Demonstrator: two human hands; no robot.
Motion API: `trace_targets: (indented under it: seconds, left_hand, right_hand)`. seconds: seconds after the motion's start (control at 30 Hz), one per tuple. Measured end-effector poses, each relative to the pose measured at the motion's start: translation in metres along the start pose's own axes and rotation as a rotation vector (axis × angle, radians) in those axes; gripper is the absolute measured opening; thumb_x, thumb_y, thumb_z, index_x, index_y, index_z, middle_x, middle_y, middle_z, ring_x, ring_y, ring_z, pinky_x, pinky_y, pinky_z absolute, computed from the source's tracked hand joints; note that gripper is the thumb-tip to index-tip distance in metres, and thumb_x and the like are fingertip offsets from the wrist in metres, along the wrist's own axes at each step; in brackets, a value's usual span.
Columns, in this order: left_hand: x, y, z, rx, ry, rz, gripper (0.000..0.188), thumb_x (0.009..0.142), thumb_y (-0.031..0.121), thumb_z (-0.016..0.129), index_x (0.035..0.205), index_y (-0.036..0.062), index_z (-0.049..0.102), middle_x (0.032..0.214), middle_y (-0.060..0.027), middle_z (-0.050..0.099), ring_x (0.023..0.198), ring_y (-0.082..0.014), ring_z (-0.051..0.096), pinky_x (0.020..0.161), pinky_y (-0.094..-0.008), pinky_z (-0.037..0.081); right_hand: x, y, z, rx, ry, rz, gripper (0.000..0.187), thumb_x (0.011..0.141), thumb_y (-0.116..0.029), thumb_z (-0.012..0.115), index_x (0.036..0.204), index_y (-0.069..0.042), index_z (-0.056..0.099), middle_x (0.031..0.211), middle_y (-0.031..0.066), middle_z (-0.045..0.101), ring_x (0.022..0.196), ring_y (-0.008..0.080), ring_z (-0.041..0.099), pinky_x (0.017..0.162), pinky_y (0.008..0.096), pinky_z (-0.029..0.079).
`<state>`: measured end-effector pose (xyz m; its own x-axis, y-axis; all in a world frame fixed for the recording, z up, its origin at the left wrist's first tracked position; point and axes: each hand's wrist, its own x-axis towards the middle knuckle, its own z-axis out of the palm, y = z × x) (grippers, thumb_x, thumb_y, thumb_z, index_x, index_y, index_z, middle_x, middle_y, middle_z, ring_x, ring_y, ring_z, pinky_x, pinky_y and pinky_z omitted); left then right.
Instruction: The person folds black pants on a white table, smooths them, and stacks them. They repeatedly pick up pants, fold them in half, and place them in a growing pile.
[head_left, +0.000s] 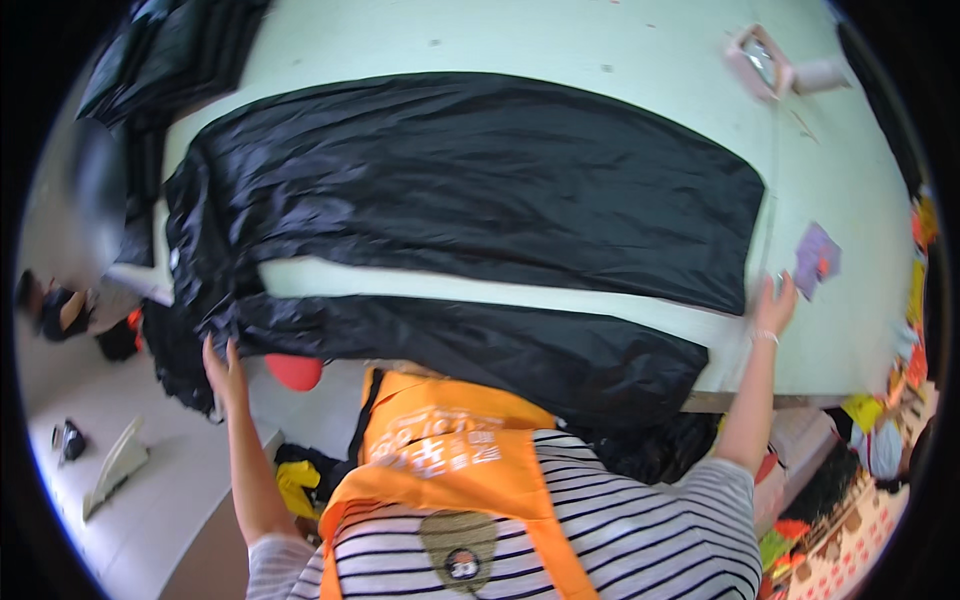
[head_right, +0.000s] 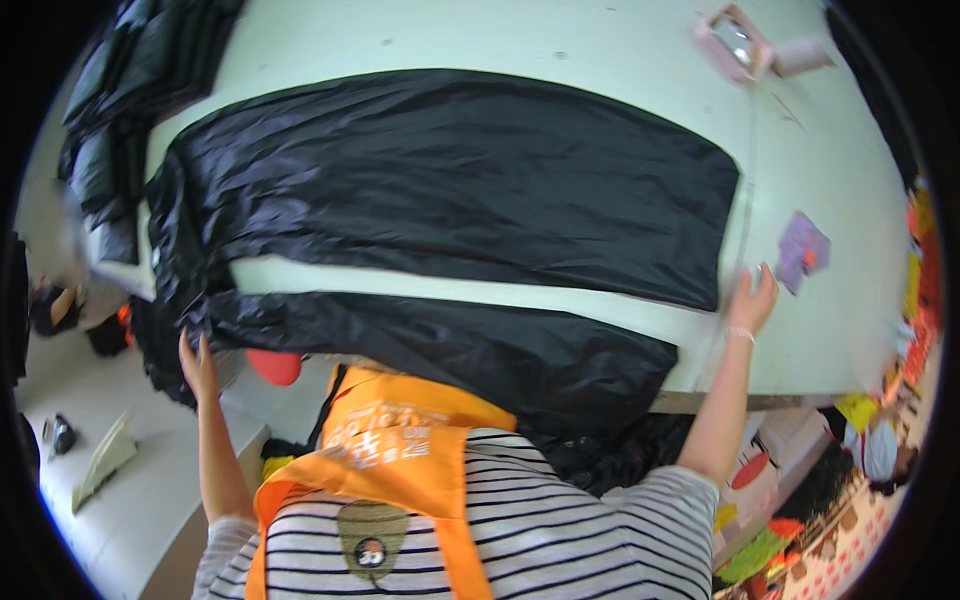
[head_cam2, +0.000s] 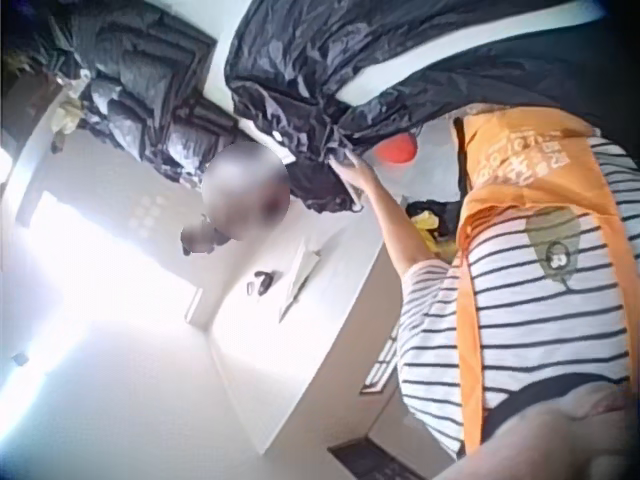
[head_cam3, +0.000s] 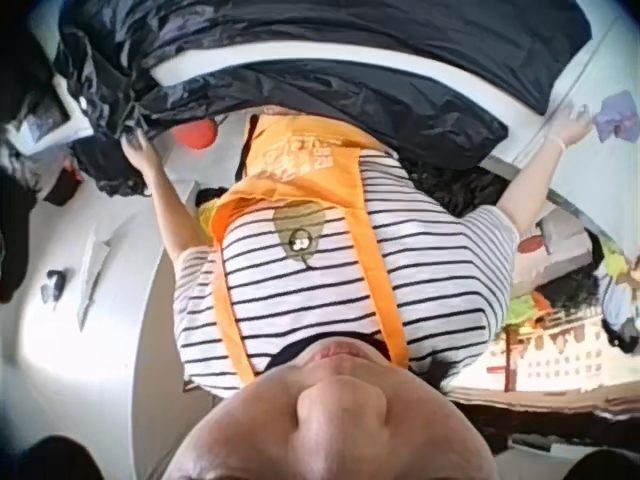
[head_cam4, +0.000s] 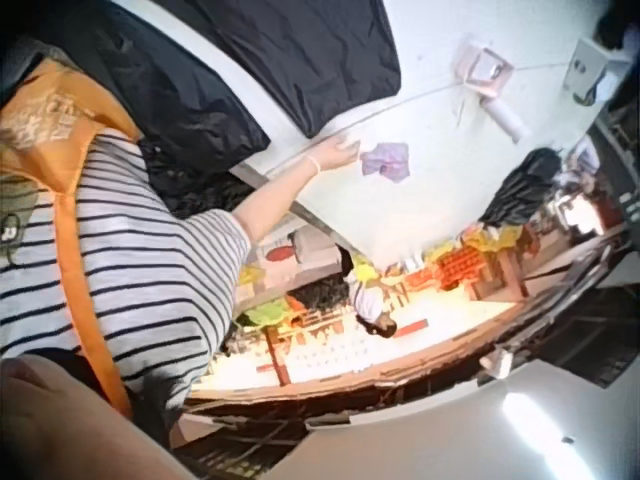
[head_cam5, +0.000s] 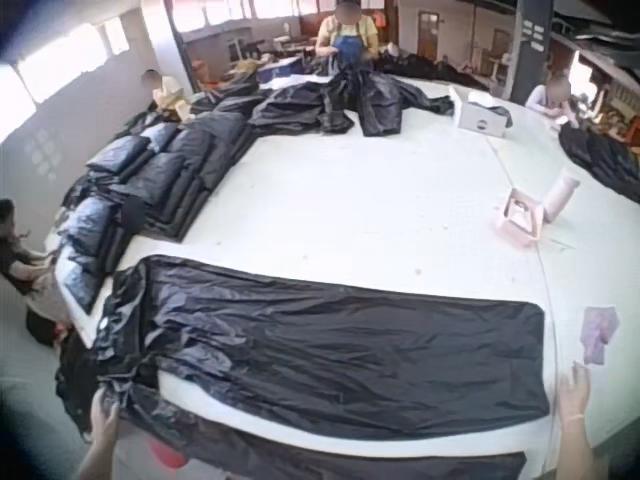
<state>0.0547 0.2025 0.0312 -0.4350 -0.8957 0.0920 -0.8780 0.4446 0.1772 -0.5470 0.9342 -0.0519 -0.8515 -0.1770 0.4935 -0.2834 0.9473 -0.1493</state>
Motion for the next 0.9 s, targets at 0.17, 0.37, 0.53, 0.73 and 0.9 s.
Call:
trace_targets:
  seconds: [0.17,0.37,0.53,0.73,0.9]
  left_hand:
    - [0.05,-0.111,0.052,-0.094,0.116,-0.491,0.075,0.085,0.053,0.055,0.124,-0.0106,0.048,0.128,-0.0298,0.048,0.119,-0.0408,0.047,0.101,-0.0403,0.037]
    - [0.056,-0.09,0.076,-0.84,-0.018,-1.327,0.074,0.077,0.062,0.058,0.123,0.0039,0.053,0.126,-0.0151,0.056,0.117,-0.0335,0.052,0.097,-0.048,0.042]
    - [0.074,-0.154,0.087,-1.556,-0.1,-1.243,0.044,0.089,0.036,0.051,0.12,0.0061,0.055,0.122,-0.0106,0.059,0.115,-0.0313,0.054,0.101,-0.0506,0.039]
    - [0.111,-0.203,0.034,-1.852,-0.005,-0.88,0.038,0.087,0.02,0.057,0.12,0.0005,0.055,0.127,-0.014,0.055,0.12,-0.0328,0.048,0.106,-0.049,0.033]
    - [0.13,-0.204,0.03,-1.876,-0.019,-0.828,0.05,0.091,0.027,0.052,0.133,0.0001,0.045,0.139,-0.015,0.044,0.129,-0.0337,0.039,0.111,-0.0482,0.024]
  right_hand:
    - [-0.078,-0.052,-0.11,0.139,-0.974,0.585,0.039,0.088,-0.038,0.062,0.08,0.001,0.061,0.071,0.0067,0.059,0.068,0.0118,0.05,0.064,0.0286,0.043]
    - [-0.193,-0.077,-0.139,0.498,-0.889,0.638,0.021,0.087,-0.02,0.065,0.082,-0.003,0.053,0.075,-0.0021,0.05,0.069,0.0061,0.043,0.063,0.0224,0.038]
    - [-0.144,-0.079,-0.176,0.392,-0.783,0.471,0.019,0.092,-0.02,0.058,0.086,-0.002,0.057,0.078,-0.0043,0.054,0.074,0.0063,0.046,0.067,0.0216,0.04]
    - [-0.052,-0.11,-0.245,1.432,-0.689,1.249,0.034,0.095,-0.026,0.05,0.114,0.0,0.059,0.114,0.0116,0.063,0.1,0.0218,0.061,0.092,0.0348,0.047]
    - [-0.073,-0.117,-0.209,1.611,-0.409,1.174,0.065,0.093,-0.054,0.041,0.125,0.002,0.05,0.125,0.0146,0.056,0.117,0.0261,0.051,0.102,0.0388,0.039]
